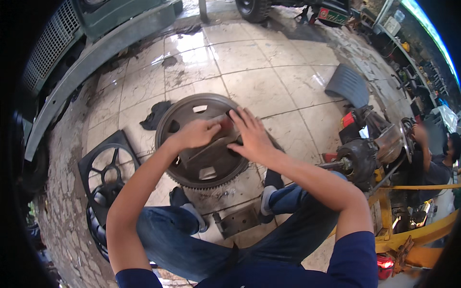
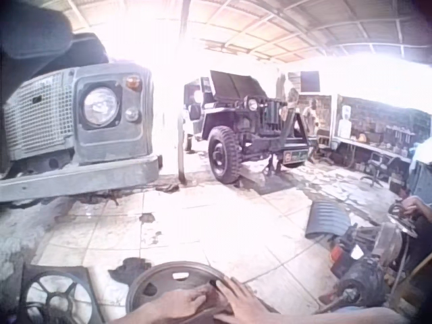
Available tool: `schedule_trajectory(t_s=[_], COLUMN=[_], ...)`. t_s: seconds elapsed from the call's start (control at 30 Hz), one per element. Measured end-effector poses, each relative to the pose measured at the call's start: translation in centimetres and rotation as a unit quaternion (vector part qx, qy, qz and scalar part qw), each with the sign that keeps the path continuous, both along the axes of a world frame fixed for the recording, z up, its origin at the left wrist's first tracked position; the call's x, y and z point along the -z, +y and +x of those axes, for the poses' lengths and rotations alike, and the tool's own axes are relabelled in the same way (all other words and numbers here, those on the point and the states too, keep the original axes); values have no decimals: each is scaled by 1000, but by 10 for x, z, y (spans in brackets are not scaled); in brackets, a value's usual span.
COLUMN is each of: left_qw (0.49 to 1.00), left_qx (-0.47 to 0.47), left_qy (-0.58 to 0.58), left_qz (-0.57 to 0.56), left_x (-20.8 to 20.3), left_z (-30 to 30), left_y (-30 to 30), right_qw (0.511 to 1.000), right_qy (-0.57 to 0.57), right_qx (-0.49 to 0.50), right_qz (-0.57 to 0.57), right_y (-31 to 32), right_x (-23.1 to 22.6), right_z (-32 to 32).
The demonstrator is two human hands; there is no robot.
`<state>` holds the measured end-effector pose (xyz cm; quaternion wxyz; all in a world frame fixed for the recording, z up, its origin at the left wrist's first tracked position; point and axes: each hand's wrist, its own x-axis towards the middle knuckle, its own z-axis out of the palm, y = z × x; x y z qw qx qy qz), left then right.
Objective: The person sits on the floor and uses a metal file to scrape and smooth the surface of a circular metal car part. They then switch to a piece of sandpaper to further smooth the surface, focusing on the edges and flat areas.
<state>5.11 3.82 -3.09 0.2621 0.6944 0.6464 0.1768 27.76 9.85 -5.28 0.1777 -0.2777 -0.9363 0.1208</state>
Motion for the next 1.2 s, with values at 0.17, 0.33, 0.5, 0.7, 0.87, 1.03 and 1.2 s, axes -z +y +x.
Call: schedule_trajectory(t_s=[0.17, 0.33, 0.5, 0.7, 0.87, 1.03, 1.2], left_qw=[999, 994, 1000, 999, 997, 997, 997], left_qx=[-15, -20, -23, -13, 66, -51, 12], left_qy=[-12, -82, 10, -26, -37, -39, -74], left_qz=[-50, -67, -5, -17, -7, -35, -1], left_x=[-17, -15, -14, -18, -19, -20, -17], left_z=[-26, -24, -32, -17, -13, -12, 0], left_y=[-8, -11, -21, -9, -11, -3, -9], right_qw=[1000, 1000, 998, 998, 993, 995, 994], right_qy=[-1, -3, -17, -35, -3, 24, 10], right_qx=[2, -5, -11, -12, -9, -9, -4], right_qz=[-1, -13, -53, -54, -116, -99, -109], right_y=[6, 9, 9, 13, 7, 9, 8], right_x=[-4, 0, -2, 0, -10, -5, -9], right_z=[-9, -4, -7, -3, -6, -4, -2])
